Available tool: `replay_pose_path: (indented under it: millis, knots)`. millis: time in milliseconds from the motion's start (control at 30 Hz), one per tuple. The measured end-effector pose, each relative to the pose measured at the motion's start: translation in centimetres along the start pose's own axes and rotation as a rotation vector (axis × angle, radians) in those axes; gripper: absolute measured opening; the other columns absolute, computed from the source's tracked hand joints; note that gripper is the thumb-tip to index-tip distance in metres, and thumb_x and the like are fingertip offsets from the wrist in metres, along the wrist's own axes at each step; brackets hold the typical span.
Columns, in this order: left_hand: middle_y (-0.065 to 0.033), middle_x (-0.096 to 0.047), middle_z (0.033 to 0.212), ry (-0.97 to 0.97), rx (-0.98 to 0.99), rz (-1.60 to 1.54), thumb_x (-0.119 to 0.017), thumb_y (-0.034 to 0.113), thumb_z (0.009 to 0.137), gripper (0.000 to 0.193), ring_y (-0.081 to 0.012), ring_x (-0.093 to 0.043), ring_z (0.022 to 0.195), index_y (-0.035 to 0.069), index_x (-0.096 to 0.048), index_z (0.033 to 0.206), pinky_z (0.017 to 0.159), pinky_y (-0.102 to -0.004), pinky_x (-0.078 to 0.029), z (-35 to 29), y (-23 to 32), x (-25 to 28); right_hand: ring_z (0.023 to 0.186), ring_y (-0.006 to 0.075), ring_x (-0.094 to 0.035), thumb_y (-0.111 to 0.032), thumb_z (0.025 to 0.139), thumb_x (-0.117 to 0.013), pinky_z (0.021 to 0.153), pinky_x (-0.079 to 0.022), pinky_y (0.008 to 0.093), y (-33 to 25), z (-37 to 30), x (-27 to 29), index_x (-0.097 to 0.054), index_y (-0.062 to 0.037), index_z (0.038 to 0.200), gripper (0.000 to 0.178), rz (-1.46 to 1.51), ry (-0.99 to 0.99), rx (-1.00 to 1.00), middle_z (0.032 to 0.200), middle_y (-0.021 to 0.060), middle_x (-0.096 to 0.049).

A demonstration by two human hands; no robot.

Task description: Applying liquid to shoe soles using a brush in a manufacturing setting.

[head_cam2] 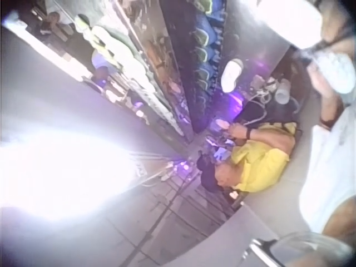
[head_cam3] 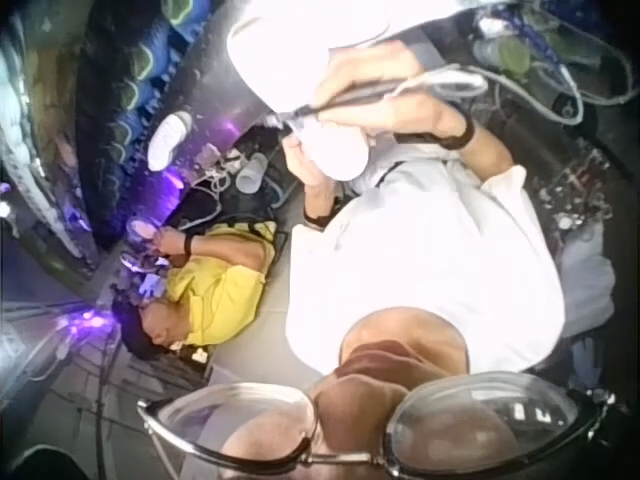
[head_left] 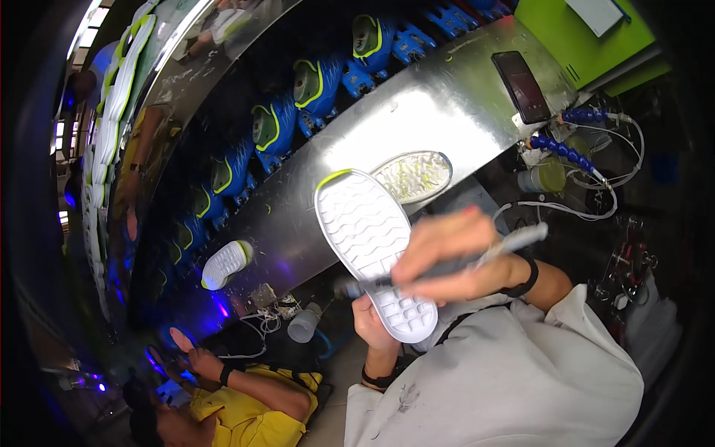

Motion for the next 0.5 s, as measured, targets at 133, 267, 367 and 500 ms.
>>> replay_pose_path:
  millis: [133, 267, 367, 500]
  knots:
    - [-0.0301, -0.057, 0.128, 0.095, -0.174, -0.169, -0.03, 0.048, 0.093, 0.071, -0.0402, -0.059, 0.117, -0.003, -0.042, 0.142, 0.1, -0.0458, -0.048, 1.2, 1.4, 1.9, 0.077, 0.0216, -0.066, 0.005, 0.067, -0.078, 0.067, -0.049, 0.033, -2.4, -1.3, -1.1, -0.072, 0.0001, 0.092, 0.025, -0.282, 0.064, 0.174, 0.093, 0.0114, -0.072]
    - [-0.0353, -0.048, 0.139, -0.002, -0.196, 0.133, -0.029, 0.048, 0.097, 0.072, -0.0411, -0.057, 0.121, 0.002, -0.03, 0.152, 0.104, -0.0469, -0.045, 3.6, 2.3, -1.7, 0.077, 0.0216, -0.065, 0.003, 0.07, -0.079, 0.07, -0.048, 0.0335, -1.5, -1.6, 0.1, -0.074, -0.0024, 0.093, 0.025, -0.093, 0.073, 0.054, 0.093, 0.0111, -0.073]
    - [-0.0349, -0.044, 0.142, -0.012, -0.163, -0.028, -0.025, 0.05, 0.101, 0.072, -0.0444, -0.057, 0.118, 0.001, -0.025, 0.154, 0.096, -0.0525, -0.051, 5.6, 1.8, -4.9, 0.078, 0.0213, -0.067, 0.003, 0.071, -0.081, 0.078, -0.053, 0.0344, -2.1, -1.9, 0.5, -0.075, -0.0031, 0.095, 0.025, -0.219, 0.08, 0.004, 0.096, 0.0122, -0.074]
    - [-0.0348, -0.042, 0.143, -0.113, 0.134, -0.065, -0.025, 0.047, 0.102, 0.07, -0.0442, -0.057, 0.118, -0.001, -0.026, 0.153, 0.096, -0.0521, -0.052, 7.3, 1.0, -6.2, 0.083, 0.025, -0.072, 0.004, 0.071, -0.082, 0.073, -0.056, 0.0283, -2.8, -2.2, 0.6, -0.074, -0.0019, 0.098, 0.028, 0.107, -0.173, -0.056, 0.096, 0.0148, -0.073]
Point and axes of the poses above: each hand's wrist, its own z-axis towards the middle knuckle, its own x-axis out of the back of the hand, y = z × x, the point moved 10 cm from there along z, towards the middle knuckle
